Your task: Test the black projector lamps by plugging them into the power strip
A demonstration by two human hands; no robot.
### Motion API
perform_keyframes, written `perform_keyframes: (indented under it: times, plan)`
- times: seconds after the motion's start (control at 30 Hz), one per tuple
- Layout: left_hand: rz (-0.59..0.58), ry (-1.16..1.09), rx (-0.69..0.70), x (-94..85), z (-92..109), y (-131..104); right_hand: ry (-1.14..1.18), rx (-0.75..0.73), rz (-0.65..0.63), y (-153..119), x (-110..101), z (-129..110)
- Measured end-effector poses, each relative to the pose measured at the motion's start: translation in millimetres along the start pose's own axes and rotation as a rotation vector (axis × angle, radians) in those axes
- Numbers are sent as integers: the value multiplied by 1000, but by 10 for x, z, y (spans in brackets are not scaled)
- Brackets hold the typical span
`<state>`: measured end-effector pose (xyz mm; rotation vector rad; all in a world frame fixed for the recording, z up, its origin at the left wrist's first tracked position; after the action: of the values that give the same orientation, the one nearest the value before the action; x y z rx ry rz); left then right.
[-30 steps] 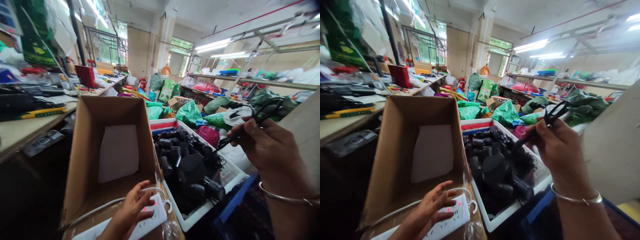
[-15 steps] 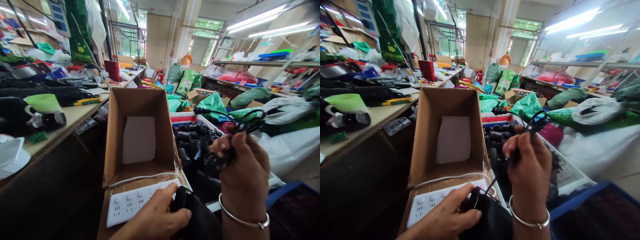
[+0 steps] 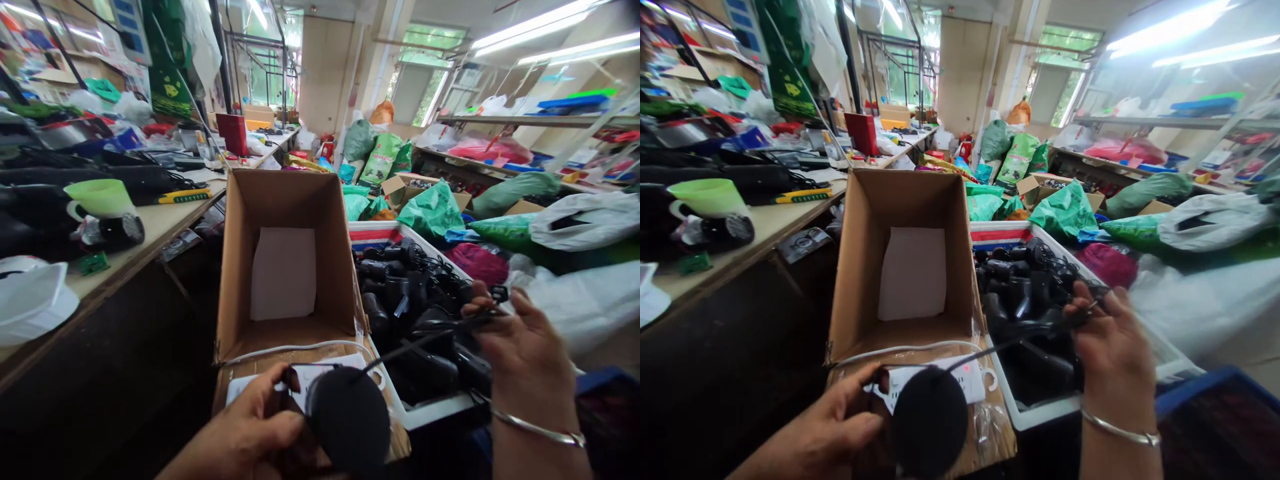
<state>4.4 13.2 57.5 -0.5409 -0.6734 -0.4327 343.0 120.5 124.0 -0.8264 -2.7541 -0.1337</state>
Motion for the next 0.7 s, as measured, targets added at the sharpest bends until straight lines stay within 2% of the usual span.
perform_keyframes:
  times: [0.07, 0.1, 0.17, 0.23, 0.27, 0.3, 0.37, 0.47, 0.53, 0.7]
  plan:
    - [57, 160, 135, -80, 292, -117, -45, 103, -68, -17, -87, 319]
    - [84, 224, 191, -115, 411, -167, -87, 125, -144, -61, -89, 450]
    - [123, 305, 260, -167, 583, -251, -246, 109, -361, -200, -37, 661]
    - [140, 320, 314, -183, 702, -316, -522, 58, -596, -373, 27, 872]
    - [144, 319, 336, -179, 744, -341, -680, 18, -662, -437, 32, 969]
    - [148, 315, 351, -172, 774, -359, -838, -39, -686, -475, 30, 1044]
    - [142, 300, 358, -149, 795, -374, -1100, -205, -635, -507, 53, 1101]
    - [138, 248, 367, -160, 793, -379, -1224, -418, -543, -589, 209, 1074]
    - [145, 224, 378, -204, 797, -386, -1161, -443, -566, -679, 337, 1090]
    - [205, 185, 443, -369, 847, -419, -994, -327, -765, -976, 587, 1307]
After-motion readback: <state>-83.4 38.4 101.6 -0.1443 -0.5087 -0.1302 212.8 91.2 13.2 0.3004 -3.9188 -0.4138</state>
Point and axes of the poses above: each hand's wrist, its own y-axis towards the middle knuckle, its own x-axis out of the palm, z = x × y, the point moved 8 cm from there along y, towards the middle knuckle, and after that the axes turned 14 degrees about -y, right-handed, at the moved point
